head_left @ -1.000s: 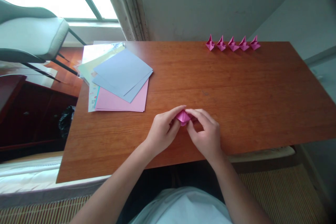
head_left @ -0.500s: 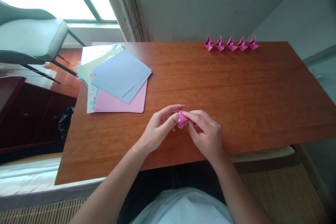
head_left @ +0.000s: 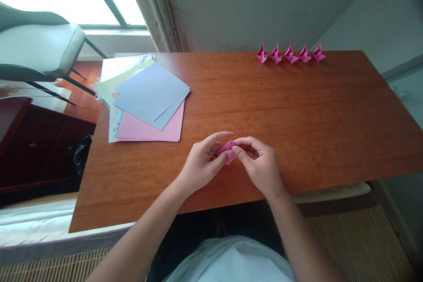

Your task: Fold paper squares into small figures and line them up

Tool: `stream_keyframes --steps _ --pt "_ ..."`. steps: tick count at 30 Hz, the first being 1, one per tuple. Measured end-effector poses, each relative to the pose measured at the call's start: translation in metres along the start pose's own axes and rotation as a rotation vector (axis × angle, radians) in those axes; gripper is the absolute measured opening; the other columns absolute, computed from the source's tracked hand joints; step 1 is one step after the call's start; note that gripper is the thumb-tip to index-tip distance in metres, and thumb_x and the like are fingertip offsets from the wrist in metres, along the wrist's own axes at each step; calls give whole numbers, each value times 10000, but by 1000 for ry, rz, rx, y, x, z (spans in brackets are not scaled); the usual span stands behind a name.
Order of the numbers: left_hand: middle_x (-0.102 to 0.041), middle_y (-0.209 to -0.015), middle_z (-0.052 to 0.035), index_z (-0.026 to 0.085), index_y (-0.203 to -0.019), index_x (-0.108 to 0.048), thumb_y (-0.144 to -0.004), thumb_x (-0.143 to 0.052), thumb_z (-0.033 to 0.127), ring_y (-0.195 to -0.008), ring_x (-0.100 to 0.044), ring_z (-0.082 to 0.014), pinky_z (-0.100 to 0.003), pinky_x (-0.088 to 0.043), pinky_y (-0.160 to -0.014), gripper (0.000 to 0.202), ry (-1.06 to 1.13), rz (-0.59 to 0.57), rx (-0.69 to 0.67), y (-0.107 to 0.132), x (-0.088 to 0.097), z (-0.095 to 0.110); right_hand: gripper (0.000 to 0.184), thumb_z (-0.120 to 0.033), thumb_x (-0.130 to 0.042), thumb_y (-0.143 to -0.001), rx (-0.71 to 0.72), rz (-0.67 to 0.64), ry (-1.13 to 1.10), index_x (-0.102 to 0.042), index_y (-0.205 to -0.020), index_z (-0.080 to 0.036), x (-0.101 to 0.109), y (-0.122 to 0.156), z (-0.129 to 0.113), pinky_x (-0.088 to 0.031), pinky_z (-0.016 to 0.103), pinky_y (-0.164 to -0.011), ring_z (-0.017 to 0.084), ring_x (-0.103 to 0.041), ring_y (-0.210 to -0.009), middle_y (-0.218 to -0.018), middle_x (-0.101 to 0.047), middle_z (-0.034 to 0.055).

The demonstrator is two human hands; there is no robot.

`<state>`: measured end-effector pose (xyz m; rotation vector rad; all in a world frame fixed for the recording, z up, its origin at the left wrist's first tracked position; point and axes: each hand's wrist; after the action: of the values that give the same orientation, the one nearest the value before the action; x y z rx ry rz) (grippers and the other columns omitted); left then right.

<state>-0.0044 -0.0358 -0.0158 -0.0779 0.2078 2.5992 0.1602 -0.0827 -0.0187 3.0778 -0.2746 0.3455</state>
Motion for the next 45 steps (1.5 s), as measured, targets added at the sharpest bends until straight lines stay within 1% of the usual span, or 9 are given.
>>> stream_keyframes --steps 5,12,15,20,23,28,32,39,45 --pt "-717 -795 -55 115 -1004 -700 -948 -646 317 -687 -655 -125 -205 -511 -590 216 -51 15 25 -1 3 6 135 -351 -728 -896 -16 41 -54 -754 -948 -229 5 -5 0 -592 304 -761 189 -724 -859 -946 -773 41" --pt "-745 -791 -55 137 -904 -709 -893 -668 232 -685 -692 -147 -241 -547 -628 104 -148 128 4 -3 -1 -1 154 -366 -729 -894 -3 38 7 -749 -961 -229 6 -4 6 -606 295 -718 189 -734 -822 -936 -780 43" --pt "-741 -771 -52 135 -901 -703 -878 -679 240 -666 -688 -150 -251 -551 -622 111 -154 183 13 -3 -2 -1 135 -299 -671 -935 125 66 191 -731 -1041 -241 7 -3 3 -601 294 -725 179 -729 -828 -982 -776 39" --pt "-726 -787 -46 132 -898 -689 -890 -679 266 -664 -669 -124 -213 -525 -591 135 -97 216 30 -4 -2 5 241 -141 -596 -940 417 -76 384 -696 -1135 -241 15 -2 -7 -561 348 -981 198 -689 -1112 -1181 -738 61" --pt "-716 -816 -40 132 -928 -672 -899 -677 272 -665 -652 -109 -191 -508 -569 143 -35 205 46 -4 -1 7 264 -132 -615 -931 481 -96 451 -683 -1163 -237 15 -3 -7 -550 370 -1016 208 -670 -1155 -1236 -717 79" --pt "-706 -825 -30 144 -1116 -623 -922 -636 241 -695 -654 -116 -192 -509 -584 217 -41 193 13 -3 -2 4 242 -153 -618 -957 538 -32 534 -679 -1169 -251 12 -5 3 -556 400 -1013 215 -674 -1129 -1235 -721 81" --pt "-717 -854 -42 154 -1122 -626 -962 -570 234 -713 -676 -132 -228 -540 -638 187 -196 181 -54 -2 -2 -2 268 -148 -633 -956 602 -62 608 -682 -1206 -230 17 -5 14 -555 403 -1013 224 -665 -1114 -1242 -719 89" --pt "-758 -964 -55 185 -1094 -650 -1007 -471 181 -851 -712 -174 -288 -535 -774 199 -704 114 -251 0 -4 -6 296 -116 -598 -969 664 -113 691 -696 -1232 -211 31 -6 23 -551 378 -1000 224 -651 -1129 -1233 -718 97" --pt "-697 -953 -63 200 -1080 -675 -987 -491 162 -843 -660 -190 -304 -528 -738 210 -1027 99 -312 6 -4 -4 255 -164 -601 -975 619 -107 800 -756 -1157 -253 34 -6 20 -547 337 -801 204 -610 -905 -973 -710 77"
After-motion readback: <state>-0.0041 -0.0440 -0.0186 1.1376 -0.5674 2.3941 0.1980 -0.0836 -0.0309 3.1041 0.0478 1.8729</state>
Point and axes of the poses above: each hand's wrist, its own y-axis away from the middle knuckle, its own x-axis out of the back of the hand, z = x × y
